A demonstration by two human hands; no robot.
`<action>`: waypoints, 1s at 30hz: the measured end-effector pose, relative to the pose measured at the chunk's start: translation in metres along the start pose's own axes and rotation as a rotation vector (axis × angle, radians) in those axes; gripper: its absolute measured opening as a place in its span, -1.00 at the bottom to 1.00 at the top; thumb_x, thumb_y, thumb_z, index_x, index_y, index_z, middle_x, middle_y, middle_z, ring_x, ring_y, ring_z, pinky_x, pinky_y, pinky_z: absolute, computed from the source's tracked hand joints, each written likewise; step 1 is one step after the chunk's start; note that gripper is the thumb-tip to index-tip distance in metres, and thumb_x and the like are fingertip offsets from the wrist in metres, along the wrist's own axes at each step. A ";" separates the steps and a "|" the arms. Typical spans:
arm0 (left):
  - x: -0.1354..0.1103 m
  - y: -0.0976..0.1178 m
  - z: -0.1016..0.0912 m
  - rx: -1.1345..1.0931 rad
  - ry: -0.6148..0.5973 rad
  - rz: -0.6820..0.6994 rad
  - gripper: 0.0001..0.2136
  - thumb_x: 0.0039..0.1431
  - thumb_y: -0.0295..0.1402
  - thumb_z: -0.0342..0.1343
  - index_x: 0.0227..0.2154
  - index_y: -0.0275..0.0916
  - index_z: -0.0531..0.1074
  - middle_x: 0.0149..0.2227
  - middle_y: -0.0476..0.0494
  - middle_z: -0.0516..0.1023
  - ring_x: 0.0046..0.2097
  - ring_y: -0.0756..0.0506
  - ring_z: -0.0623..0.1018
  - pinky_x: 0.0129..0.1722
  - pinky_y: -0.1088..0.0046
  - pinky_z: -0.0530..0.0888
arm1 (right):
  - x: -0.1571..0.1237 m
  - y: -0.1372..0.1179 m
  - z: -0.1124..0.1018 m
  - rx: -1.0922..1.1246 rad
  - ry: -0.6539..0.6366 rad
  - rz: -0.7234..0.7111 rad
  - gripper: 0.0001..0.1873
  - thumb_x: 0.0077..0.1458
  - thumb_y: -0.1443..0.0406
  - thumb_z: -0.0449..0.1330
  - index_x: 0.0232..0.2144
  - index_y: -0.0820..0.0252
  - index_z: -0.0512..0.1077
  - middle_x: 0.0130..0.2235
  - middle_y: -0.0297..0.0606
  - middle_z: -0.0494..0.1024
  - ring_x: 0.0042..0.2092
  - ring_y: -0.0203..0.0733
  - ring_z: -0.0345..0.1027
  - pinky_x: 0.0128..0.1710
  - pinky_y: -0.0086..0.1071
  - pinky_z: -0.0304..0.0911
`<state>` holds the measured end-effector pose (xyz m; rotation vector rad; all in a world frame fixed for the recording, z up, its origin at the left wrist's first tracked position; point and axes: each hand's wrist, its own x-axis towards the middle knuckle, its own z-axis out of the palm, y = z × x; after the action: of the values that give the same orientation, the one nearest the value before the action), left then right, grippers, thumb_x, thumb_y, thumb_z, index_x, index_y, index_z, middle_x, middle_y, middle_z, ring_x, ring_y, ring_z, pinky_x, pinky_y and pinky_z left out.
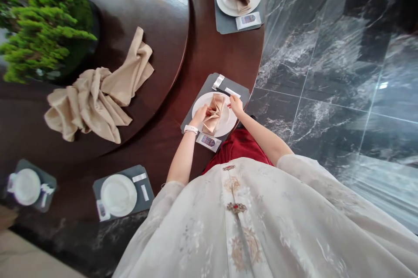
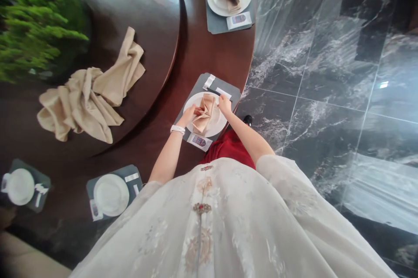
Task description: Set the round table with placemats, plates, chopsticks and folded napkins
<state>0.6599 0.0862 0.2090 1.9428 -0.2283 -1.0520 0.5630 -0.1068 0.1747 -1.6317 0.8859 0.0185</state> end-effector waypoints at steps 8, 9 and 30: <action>-0.014 0.006 -0.011 0.143 0.018 0.066 -0.41 0.31 0.11 -0.11 -0.15 -0.34 0.57 -0.20 -0.31 0.65 -0.15 -0.19 0.60 0.01 0.28 0.46 | -0.060 0.053 0.008 0.160 0.074 0.242 -0.69 0.21 0.31 -0.01 -0.10 0.25 0.46 -0.24 -0.24 0.58 -0.48 -0.39 0.41 -0.39 -0.50 0.33; -0.016 0.005 -0.018 0.175 0.041 0.081 -0.42 0.34 0.08 -0.13 -0.09 -0.34 0.56 -0.15 -0.31 0.64 -0.11 -0.19 0.59 0.03 0.27 0.45 | -0.064 0.056 0.006 0.164 0.102 0.231 -0.67 0.19 0.31 0.00 -0.08 0.25 0.45 -0.24 -0.24 0.58 -0.48 -0.38 0.41 -0.39 -0.49 0.33; -0.036 -0.142 -0.252 0.586 0.698 -0.401 0.17 -0.11 -0.20 0.36 0.38 -0.74 -0.22 0.42 -0.80 -0.36 0.45 -0.58 -0.25 0.40 -0.05 -0.10 | 0.060 -0.146 0.152 -0.325 -0.219 -0.718 -0.68 0.12 0.24 0.03 -0.23 0.21 0.55 -0.20 -0.14 0.62 -0.20 -0.12 0.49 -0.12 -0.24 0.40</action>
<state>0.7928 0.3443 0.1815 2.8454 0.2897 -0.4974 0.7536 -0.0108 0.2254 -2.1272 0.0970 -0.1622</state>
